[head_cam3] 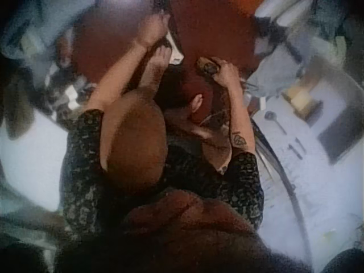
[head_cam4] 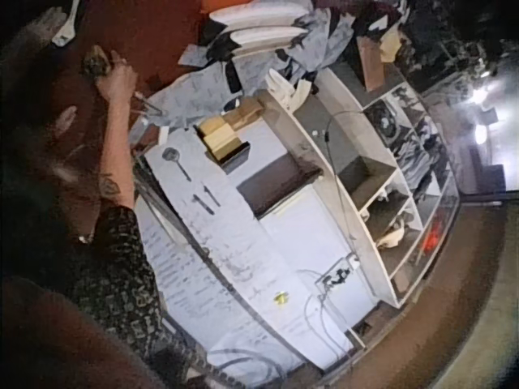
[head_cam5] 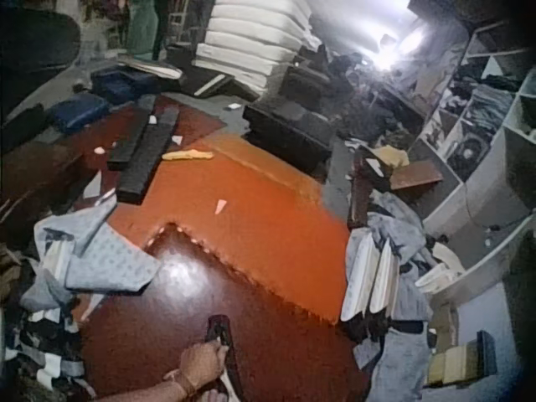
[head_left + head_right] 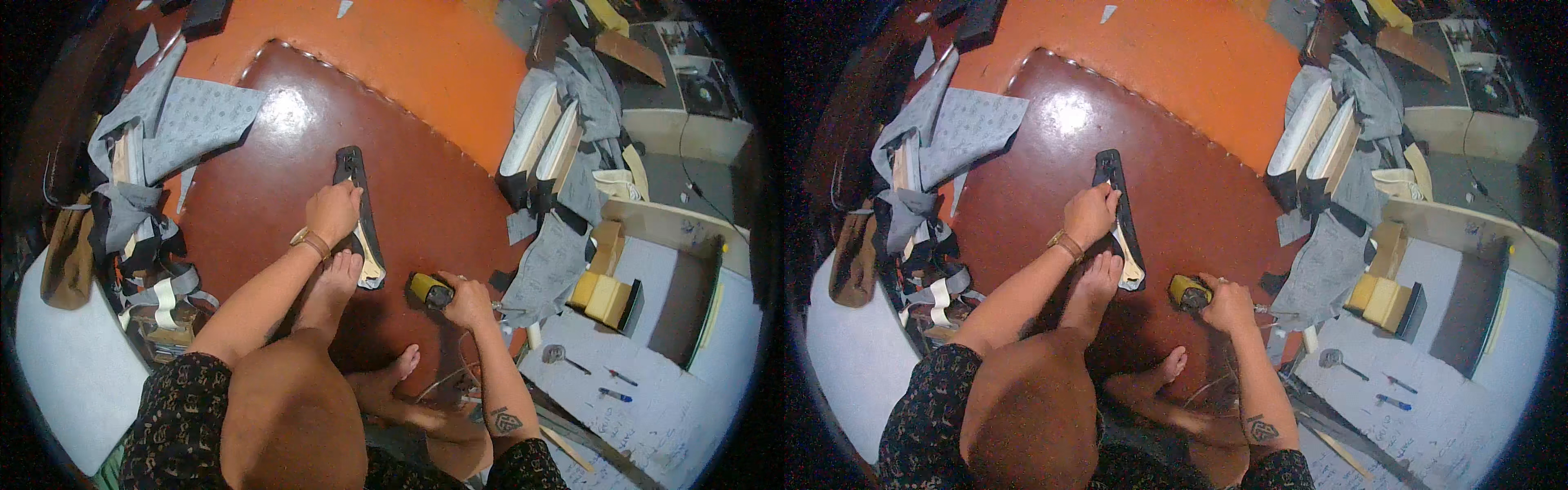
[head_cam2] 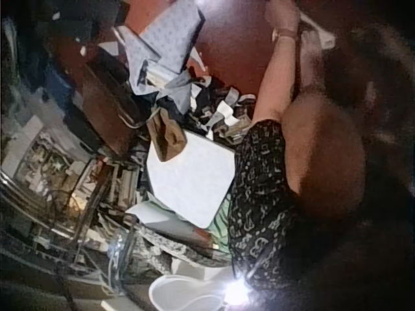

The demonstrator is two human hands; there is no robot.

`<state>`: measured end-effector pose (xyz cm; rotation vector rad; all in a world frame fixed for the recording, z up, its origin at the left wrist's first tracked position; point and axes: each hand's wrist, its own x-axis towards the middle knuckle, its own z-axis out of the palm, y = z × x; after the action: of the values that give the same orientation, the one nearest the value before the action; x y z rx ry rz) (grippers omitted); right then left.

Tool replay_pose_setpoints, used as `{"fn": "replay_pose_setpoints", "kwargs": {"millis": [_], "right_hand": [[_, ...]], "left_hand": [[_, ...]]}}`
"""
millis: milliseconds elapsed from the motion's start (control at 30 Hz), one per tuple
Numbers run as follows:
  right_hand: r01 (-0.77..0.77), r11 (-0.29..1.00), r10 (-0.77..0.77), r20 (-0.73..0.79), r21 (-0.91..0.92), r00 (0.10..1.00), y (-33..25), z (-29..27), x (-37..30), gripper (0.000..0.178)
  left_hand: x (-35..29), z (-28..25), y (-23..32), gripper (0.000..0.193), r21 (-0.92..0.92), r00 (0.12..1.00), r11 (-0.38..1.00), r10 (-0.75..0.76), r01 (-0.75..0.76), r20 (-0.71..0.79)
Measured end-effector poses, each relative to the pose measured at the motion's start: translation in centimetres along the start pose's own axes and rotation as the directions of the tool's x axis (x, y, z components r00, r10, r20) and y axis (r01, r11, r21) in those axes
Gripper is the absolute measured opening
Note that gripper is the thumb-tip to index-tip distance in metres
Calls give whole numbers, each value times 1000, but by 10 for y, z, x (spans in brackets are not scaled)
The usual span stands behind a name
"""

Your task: The person uses a pneumatic staple gun to attach a black strip to a long furniture part while sitting on the floor. They then use scissors to trim the strip and a small metal tool to adjust a component on the part.

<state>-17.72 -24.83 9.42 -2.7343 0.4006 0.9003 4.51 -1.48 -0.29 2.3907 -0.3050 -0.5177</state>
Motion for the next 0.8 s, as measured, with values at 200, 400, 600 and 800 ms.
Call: {"fn": "replay_pose_setpoints", "kwargs": {"millis": [200,400,600,800], "right_hand": [[-57,998,57,-21,-2,998,11,26,-12,63],[-95,995,97,67,-36,993,10,21,-12,63],[208,972,-195,-118,106,974,2,18,-36,57],[247,969,-242,-203,-3,949,-19,53,-18,58]], "left_hand": [[-4,6,-12,45,-86,995,995,-36,44,89],[-52,-7,29,58,-136,555,846,-208,515,805],[-58,21,47,63,54,618,977,-172,204,767],[-66,31,30,40,57,708,998,-31,-14,706]]}}
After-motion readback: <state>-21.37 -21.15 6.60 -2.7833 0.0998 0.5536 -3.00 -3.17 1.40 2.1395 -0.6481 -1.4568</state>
